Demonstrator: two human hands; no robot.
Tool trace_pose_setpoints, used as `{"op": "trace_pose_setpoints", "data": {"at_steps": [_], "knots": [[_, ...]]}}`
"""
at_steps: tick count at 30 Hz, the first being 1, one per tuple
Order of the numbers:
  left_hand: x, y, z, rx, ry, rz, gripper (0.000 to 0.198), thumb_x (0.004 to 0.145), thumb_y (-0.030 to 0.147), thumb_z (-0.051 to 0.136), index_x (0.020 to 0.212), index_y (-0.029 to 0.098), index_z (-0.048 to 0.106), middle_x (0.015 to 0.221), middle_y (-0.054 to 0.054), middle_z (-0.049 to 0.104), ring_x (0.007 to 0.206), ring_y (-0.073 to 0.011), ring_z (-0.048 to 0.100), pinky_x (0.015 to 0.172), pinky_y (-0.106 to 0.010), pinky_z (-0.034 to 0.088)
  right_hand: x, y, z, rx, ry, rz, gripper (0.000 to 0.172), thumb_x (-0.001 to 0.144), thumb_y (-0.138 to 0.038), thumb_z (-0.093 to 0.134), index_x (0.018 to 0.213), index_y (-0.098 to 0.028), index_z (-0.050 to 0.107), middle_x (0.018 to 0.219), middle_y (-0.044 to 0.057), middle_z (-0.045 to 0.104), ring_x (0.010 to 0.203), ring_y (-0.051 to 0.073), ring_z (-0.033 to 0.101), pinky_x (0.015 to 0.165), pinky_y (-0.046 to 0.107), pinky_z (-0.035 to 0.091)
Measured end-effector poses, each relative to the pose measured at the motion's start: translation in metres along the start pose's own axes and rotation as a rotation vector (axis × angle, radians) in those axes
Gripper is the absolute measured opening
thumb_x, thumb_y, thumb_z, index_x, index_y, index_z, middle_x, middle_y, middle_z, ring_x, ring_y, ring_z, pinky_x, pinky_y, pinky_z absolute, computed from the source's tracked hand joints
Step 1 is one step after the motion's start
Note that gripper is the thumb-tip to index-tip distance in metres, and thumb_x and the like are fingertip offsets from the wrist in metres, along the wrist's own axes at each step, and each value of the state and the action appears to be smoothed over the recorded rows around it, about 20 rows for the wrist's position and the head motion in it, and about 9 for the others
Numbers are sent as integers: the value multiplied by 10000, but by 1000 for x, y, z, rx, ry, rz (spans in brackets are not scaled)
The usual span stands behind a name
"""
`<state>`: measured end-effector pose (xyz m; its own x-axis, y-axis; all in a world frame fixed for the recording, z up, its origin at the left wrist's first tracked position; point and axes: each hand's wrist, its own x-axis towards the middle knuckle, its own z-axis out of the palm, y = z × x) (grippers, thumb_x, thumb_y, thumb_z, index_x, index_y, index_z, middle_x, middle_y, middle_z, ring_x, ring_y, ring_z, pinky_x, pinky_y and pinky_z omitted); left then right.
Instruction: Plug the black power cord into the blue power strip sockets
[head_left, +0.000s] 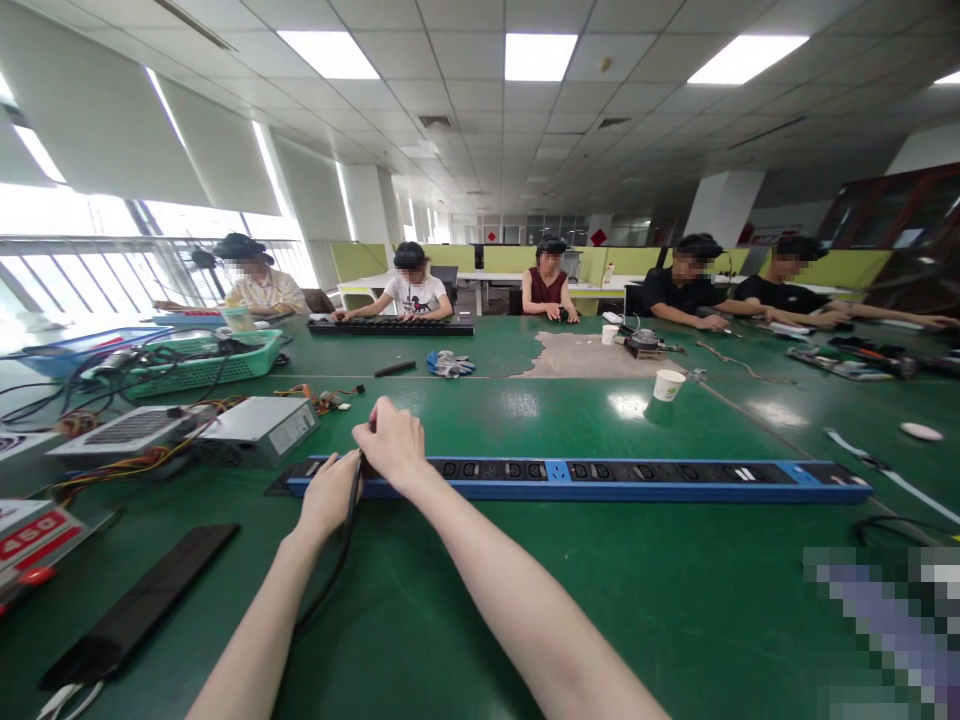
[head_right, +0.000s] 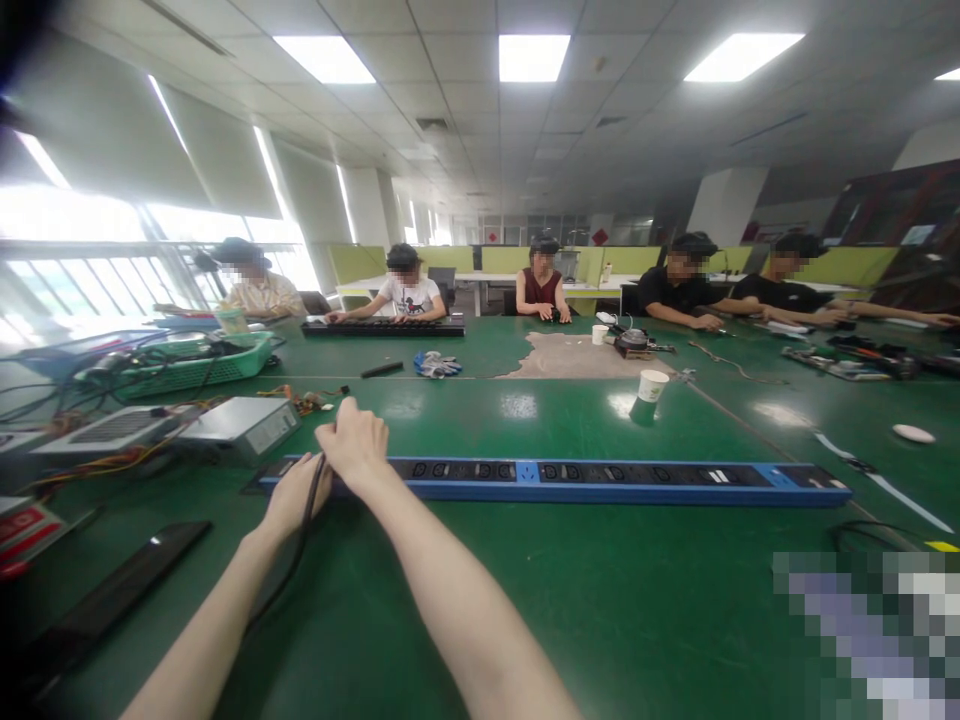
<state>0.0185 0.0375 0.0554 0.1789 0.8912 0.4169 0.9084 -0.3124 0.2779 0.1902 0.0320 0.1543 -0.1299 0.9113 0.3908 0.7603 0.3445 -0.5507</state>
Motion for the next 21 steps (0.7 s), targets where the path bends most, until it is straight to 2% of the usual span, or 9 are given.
{"op": "trace_pose_setpoints", "data": {"at_steps": [2,5,7,8,10,12,15,18,21], "knots": [[7,9,-22,-196,-84,-114,405,941,380,438,1185,187,698,1249,-132,726,1232,-304,652,1158,-472,414,2,11,-27,62,59,-18,268,971,-438,527,1173,-302,638,963,19,736,891,228,686,787,314,498],[11,36,-68,-669,-266,-251,621,946,625,427,1305,175,657,1266,-153,723,1193,-310,679,1033,-450,524,0,40,-56,179,62,42,219,953,-390,561,1107,-335,706,864,-15,716,805,193,661,746,286,487],[9,62,-95,-927,-459,-262,720,904,721,472,1366,192,631,1288,-168,712,1129,-321,710,970,-438,557,-4,60,-61,269,41,68,237,963,-380,554,1093,-313,741,814,-9,710,771,177,653,726,268,491],[6,76,-103,-963,-518,-256,713,884,717,531,1387,219,616,1298,-155,709,1098,-316,722,947,-424,565,-7,69,-59,316,30,78,256,969,-388,549,1099,-298,751,802,-4,710,755,171,653,715,259,495],[0,103,-108,-938,-582,-224,697,835,641,676,1405,251,588,1268,-118,723,1037,-283,739,915,-380,570,-12,80,-50,407,19,97,299,975,-419,545,1125,-273,760,794,4,713,713,156,654,685,243,497],[-3,123,-100,-907,-587,-152,685,794,580,747,1356,217,602,1074,-94,763,932,-251,743,840,-337,573,-16,85,-39,455,21,105,325,969,-451,554,1131,-262,764,790,4,714,673,144,650,660,232,487],[0,130,-84,-861,-529,-117,546,871,603,629,1199,167,640,802,-35,699,694,-193,674,692,-306,552,-17,88,-31,408,23,84,345,964,-491,561,1072,-243,775,745,6,705,663,140,636,661,226,456],[8,111,-88,-693,-345,-123,480,933,608,492,1031,170,661,763,-11,640,615,-157,572,611,-273,500,-16,88,-36,321,18,14,361,959,-530,566,969,-236,777,735,9,694,685,142,609,660,229,415],[14,86,-104,-472,-223,-43,456,939,578,476,956,186,706,873,-42,698,796,-201,618,736,-282,509,-16,85,-43,387,-107,-130,355,909,-546,639,874,-210,752,784,6,692,720,133,579,652,221,390]]}}
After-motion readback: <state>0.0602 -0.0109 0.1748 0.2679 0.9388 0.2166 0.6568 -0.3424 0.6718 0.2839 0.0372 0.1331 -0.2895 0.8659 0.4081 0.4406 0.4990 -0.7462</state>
